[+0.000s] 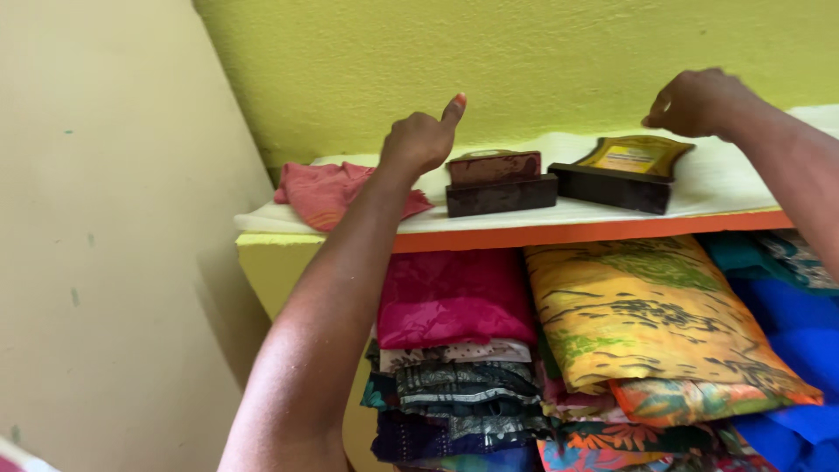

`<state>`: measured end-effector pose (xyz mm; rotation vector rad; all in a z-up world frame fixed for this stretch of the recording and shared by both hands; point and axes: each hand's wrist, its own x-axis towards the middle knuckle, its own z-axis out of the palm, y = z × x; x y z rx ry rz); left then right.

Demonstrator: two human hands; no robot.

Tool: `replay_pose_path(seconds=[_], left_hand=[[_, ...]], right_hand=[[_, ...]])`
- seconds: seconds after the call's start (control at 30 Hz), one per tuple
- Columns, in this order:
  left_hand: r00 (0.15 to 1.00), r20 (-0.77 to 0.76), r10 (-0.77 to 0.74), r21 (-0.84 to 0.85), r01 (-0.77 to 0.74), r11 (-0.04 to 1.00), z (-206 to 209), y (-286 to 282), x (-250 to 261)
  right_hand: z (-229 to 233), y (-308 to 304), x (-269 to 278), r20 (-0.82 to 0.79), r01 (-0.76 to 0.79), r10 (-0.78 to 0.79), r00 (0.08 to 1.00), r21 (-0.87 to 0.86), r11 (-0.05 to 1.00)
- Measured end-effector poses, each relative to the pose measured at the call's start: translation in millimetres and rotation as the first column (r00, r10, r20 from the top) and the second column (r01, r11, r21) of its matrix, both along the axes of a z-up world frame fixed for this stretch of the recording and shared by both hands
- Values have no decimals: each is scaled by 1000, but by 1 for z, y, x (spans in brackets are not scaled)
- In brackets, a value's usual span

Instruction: The person wipes several small wooden plaques and a potted plant with a pink cloth, then places them on a shelf. The person also wipes a white vase with artificial flowers and places it on the shelf. Finally, the person picks up a blue bottle and a small tube from a bed.

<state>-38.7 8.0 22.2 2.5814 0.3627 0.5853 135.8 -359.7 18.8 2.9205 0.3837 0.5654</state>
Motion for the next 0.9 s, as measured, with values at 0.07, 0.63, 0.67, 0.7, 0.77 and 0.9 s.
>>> replay_pose_path(seconds=[0.07, 0.63, 0.67, 0.7, 0.77, 0.9], left_hand=[[996, -56, 70, 117, -64, 991, 9, 12, -29], [750, 656, 80, 141, -226, 964, 1, 66, -66], [628, 778, 11, 106, -149, 983, 8, 44, -62], [514, 849, -121, 195, -93, 976, 16, 19, -59], [322, 892, -318, 332, 13, 943, 29, -38, -51], [457, 703, -545, 312, 491, 813, 35, -131, -50]], right_hand=[[7, 11, -17, 119, -61, 47, 992, 120, 991], [71, 119, -212, 263, -597, 536, 802, 365, 714], [74, 114, -215, 229, -601, 568, 790, 469, 647], [77, 110, -216, 210, -611, 644, 736, 617, 496], [81, 97, -212, 227, -520, 771, 595, 841, 153], [78, 62, -187, 540, -560, 815, 212, 750, -351]])
